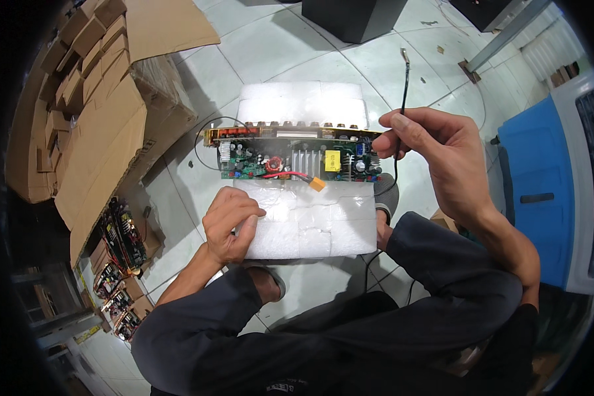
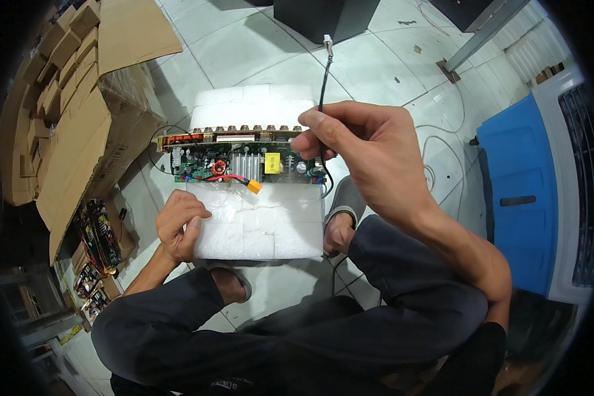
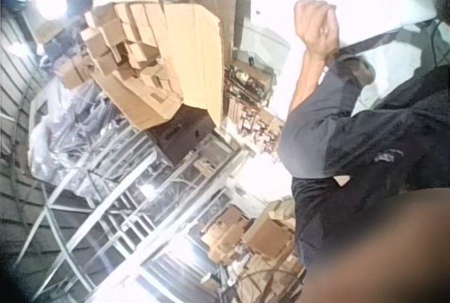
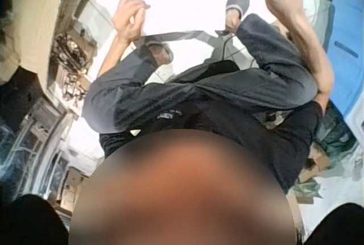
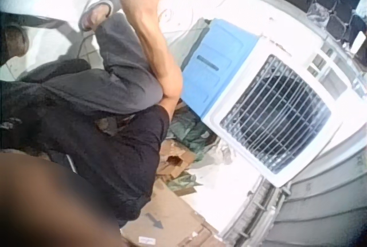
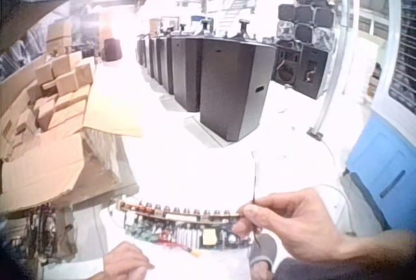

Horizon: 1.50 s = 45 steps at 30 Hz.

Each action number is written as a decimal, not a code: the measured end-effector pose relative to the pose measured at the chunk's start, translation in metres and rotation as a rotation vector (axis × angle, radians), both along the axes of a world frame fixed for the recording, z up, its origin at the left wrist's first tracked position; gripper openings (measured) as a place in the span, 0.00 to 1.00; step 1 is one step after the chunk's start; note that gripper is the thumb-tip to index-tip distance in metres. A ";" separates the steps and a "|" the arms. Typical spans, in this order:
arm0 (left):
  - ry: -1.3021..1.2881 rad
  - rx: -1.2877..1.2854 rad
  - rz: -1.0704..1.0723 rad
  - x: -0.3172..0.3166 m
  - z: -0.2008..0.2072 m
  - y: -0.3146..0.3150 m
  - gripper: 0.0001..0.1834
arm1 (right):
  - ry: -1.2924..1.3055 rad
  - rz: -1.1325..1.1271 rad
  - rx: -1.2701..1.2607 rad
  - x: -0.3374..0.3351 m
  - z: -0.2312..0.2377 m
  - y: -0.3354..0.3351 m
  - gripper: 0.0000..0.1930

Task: The person sits on the floor and uses a heat gun to apply heat to a circuit board, then strips and twists wires by hand, and finally connects a wire to the board.

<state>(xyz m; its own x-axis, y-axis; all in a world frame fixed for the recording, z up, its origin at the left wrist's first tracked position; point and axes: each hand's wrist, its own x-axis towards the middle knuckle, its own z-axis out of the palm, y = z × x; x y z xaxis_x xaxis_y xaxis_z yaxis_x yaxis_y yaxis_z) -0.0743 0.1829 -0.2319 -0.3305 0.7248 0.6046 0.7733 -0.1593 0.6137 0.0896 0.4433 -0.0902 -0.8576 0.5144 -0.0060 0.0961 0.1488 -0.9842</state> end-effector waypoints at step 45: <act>0.132 -0.064 -0.037 -0.002 0.026 0.000 0.07 | -0.033 0.205 -0.048 0.000 0.011 -0.008 0.14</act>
